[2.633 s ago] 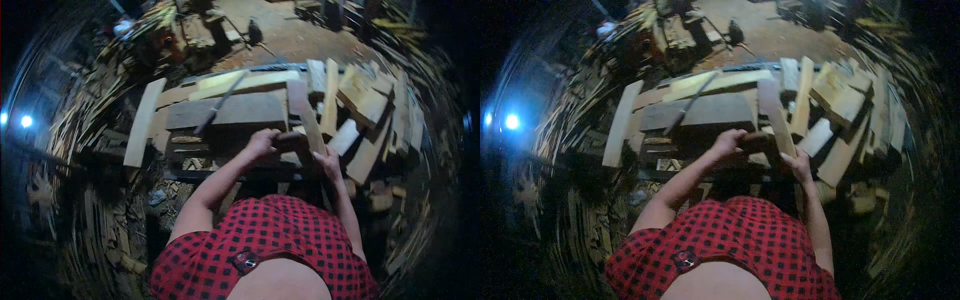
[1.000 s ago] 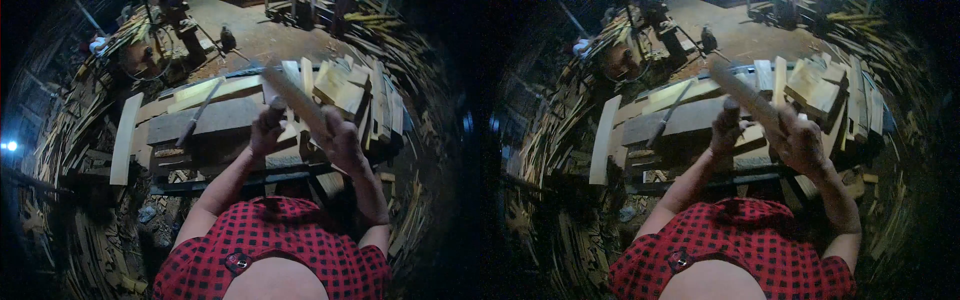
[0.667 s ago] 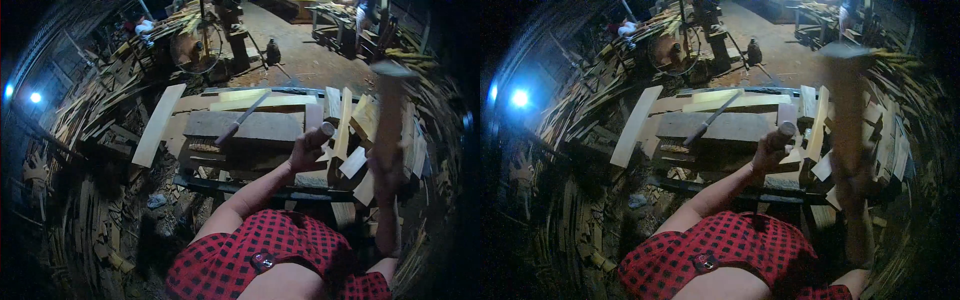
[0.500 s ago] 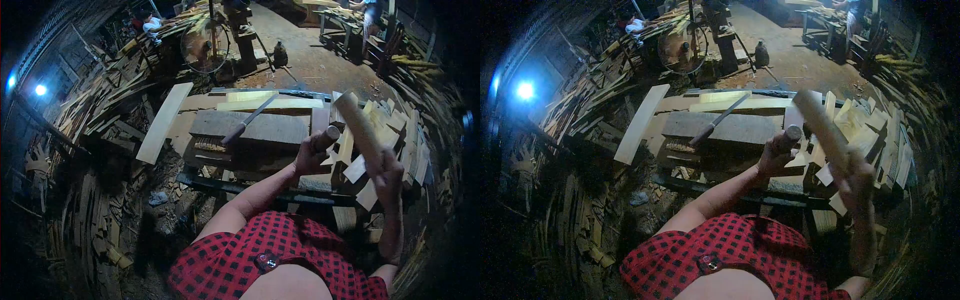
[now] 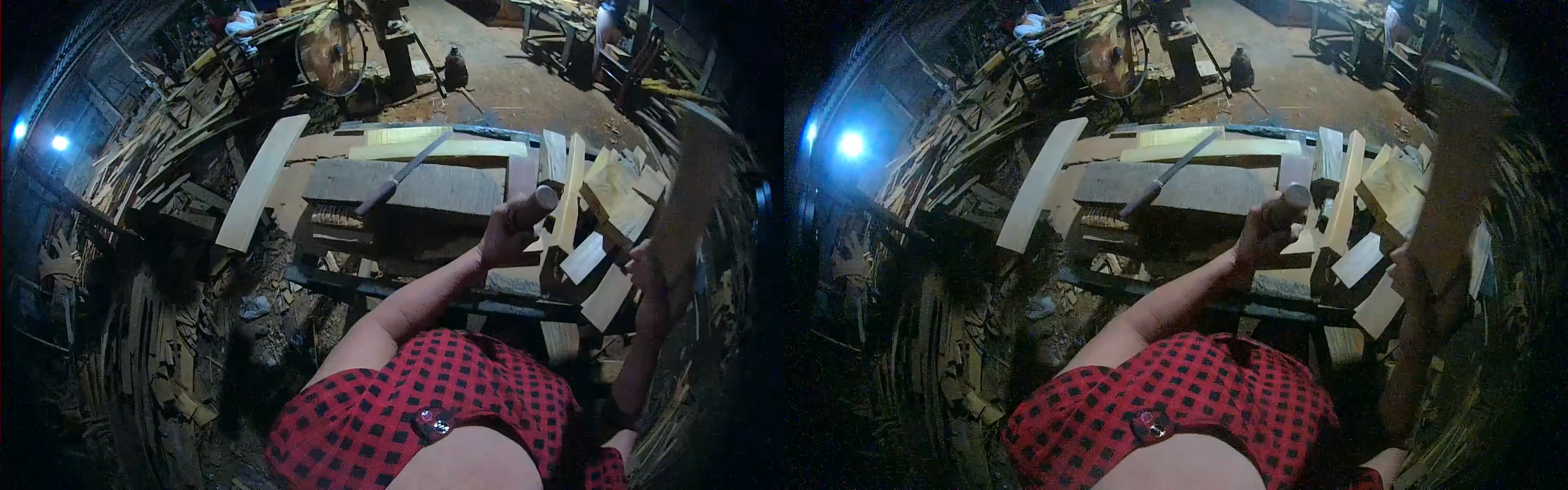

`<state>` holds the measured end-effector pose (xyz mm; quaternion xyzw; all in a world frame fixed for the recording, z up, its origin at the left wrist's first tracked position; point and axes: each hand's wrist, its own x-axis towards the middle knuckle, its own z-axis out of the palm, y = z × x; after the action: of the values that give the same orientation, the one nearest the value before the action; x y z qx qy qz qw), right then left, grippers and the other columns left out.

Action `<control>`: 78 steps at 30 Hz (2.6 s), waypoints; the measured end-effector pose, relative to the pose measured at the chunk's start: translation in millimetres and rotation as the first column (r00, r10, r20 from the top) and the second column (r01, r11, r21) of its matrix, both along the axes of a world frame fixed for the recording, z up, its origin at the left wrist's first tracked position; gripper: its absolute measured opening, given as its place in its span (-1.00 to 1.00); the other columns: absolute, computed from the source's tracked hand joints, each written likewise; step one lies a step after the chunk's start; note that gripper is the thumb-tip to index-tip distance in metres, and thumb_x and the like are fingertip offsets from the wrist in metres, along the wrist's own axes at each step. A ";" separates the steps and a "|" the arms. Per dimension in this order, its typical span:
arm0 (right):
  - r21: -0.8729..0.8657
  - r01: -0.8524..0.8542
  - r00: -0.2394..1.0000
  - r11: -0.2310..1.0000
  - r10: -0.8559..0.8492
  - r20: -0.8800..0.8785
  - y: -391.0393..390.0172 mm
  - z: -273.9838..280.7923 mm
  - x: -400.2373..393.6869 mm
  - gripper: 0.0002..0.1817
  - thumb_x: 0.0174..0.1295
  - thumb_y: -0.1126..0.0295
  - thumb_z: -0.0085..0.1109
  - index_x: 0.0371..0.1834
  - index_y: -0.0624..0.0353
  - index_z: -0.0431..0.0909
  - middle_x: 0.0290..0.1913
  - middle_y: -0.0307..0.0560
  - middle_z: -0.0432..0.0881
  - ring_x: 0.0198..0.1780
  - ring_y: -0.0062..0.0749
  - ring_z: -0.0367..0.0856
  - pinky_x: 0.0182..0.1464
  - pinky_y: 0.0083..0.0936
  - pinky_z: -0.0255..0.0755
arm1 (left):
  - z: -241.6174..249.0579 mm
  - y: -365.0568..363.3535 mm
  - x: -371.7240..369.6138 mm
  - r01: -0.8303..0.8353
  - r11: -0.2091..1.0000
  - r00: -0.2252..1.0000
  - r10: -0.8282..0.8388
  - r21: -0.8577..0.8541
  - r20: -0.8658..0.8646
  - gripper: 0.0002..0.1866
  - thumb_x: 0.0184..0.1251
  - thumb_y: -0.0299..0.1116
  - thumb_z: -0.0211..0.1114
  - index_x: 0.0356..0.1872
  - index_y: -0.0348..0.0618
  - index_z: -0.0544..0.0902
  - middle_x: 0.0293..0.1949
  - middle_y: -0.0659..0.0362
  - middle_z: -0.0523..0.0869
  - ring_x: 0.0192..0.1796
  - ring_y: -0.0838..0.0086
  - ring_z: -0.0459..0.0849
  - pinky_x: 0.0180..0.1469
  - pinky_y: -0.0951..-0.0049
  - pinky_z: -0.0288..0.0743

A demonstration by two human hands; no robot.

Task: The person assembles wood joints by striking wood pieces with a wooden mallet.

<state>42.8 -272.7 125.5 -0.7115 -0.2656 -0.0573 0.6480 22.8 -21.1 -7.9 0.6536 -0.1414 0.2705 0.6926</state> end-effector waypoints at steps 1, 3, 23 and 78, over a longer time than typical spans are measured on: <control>0.011 -0.002 1.000 1.000 0.002 0.015 2.7 -15.2 0.6 -0.71 0.12 0.41 0.17 -0.12 0.29 0.45 -0.29 -0.05 0.55 -0.42 -0.48 0.51 -0.35 -0.56 0.43 | 9.3 -1.9 -2.8 -0.285 0.884 0.954 0.223 0.370 0.201 -0.64 -0.05 -0.53 0.27 -0.13 -0.27 0.52 -0.18 0.05 0.61 -0.20 0.30 0.56 -0.12 0.37 0.42; 0.135 0.129 0.985 0.982 -0.143 0.100 10.4 -60.3 2.8 -0.69 0.11 0.36 0.18 -0.11 0.27 0.44 -0.19 -0.02 0.53 -0.34 -0.43 0.53 -0.29 -0.52 0.45 | 2.3 -4.1 1.3 -0.153 0.967 0.984 0.131 0.203 0.117 -0.61 -0.06 -0.48 0.29 -0.11 -0.26 0.50 -0.15 0.06 0.58 -0.32 0.26 0.51 -0.25 0.31 0.37; 0.120 0.072 0.990 0.990 -0.056 -0.133 13.2 -51.5 -8.9 -0.70 0.00 0.40 0.24 -0.20 0.22 0.44 -0.44 -0.13 0.51 -0.43 -0.52 0.50 -0.38 -0.60 0.39 | 11.6 -9.6 -6.8 -0.128 0.978 0.992 0.128 0.166 0.010 -0.78 -0.05 -0.44 0.28 -0.33 -0.20 0.49 -0.40 0.14 0.49 -0.35 0.40 0.46 -0.28 0.45 0.38; 0.128 -0.120 0.974 0.984 0.142 -0.176 42.2 -63.1 -10.1 -0.72 -0.03 0.50 0.13 -0.20 0.31 0.46 -0.37 -0.15 0.56 -0.30 -0.54 0.52 -0.30 -0.60 0.41 | 4.7 16.1 -22.4 -0.085 0.990 0.960 0.051 -0.116 -0.275 -0.74 -0.05 -0.52 0.35 -0.32 -0.08 0.48 -0.41 0.33 0.51 -0.40 0.60 0.52 -0.41 0.50 0.43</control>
<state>32.7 -230.5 62.4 -0.6555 -0.2470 0.0364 0.7127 0.4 -5.0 -3.2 0.6438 -0.0051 0.2105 0.7357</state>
